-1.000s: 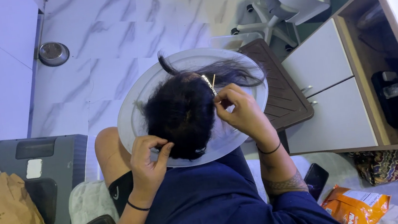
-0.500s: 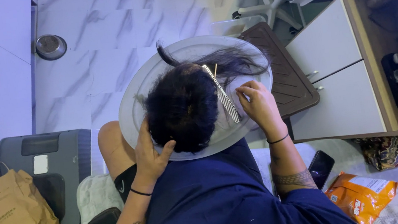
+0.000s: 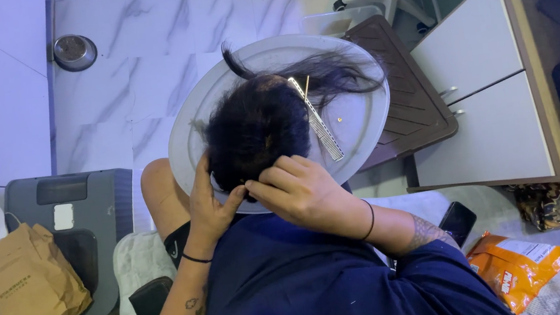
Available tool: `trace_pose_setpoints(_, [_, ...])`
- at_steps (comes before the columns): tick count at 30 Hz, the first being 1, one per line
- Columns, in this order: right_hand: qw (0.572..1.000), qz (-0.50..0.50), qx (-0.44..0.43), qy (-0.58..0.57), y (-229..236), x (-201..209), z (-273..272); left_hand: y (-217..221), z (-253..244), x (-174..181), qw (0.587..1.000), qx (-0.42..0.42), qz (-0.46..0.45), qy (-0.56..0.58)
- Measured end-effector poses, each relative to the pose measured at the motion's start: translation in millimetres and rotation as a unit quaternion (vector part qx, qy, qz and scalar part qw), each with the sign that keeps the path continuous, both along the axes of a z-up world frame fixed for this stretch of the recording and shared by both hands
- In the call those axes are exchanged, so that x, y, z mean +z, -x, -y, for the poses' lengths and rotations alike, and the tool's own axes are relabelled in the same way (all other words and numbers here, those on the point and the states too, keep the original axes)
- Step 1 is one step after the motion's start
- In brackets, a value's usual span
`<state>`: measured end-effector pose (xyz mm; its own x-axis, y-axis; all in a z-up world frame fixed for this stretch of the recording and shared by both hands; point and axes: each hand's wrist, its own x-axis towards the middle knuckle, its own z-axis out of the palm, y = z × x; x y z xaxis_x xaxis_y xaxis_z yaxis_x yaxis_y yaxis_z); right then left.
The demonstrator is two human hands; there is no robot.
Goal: A person is hand-ventilating a hairpiece, using a ventilating needle to knot hair into a lace foundation.
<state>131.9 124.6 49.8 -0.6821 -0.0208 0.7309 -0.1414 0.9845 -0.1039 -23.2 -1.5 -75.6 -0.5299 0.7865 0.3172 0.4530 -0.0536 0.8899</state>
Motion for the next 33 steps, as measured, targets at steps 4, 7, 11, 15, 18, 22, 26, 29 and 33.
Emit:
trace_pose_setpoints(4, [1.000, 0.008, -0.017, -0.008, 0, -7, 3, 3, 3, 0, 1.000, -0.018, 0.017, -0.007])
trace_pose_setpoints(7, [0.999, 0.009, -0.034, 0.000, 1, -9, 4, 2, 1, 7, 1.000, -0.023, 0.019, -0.001])
trace_pose_setpoints(11, [0.999, 0.005, -0.035, -0.017, 1, -10, 7, 4, 2, 6, 0.999, -0.036, 0.027, -0.023])
trace_pose_setpoints(15, [0.998, 0.019, -0.038, -0.035, -1, -10, 7, 3, 2, 11, 0.998, -0.040, 0.031, -0.026])
trace_pose_setpoints(18, [0.998, 0.017, -0.051, -0.037, 2, -11, 10, 3, 4, 8, 0.998, -0.043, 0.032, -0.028])
trace_pose_setpoints(22, [0.997, 0.022, -0.063, -0.037, 1, -6, 11, 2, 3, 10, 0.998, -0.039, 0.034, -0.026])
trace_pose_setpoints(26, [0.997, 0.031, -0.060, -0.040, 2, -6, 11, 2, 2, 13, 0.999, -0.034, 0.031, -0.018])
trace_pose_setpoints(29, [0.995, 0.048, -0.069, -0.049, 6, -9, 12, 2, 3, 11, 0.999, -0.035, 0.035, -0.017])
trace_pose_setpoints(33, [0.984, 0.107, -0.106, -0.099, 15, -6, 16, 4, 5, 5, 0.999, -0.027, 0.043, -0.004])
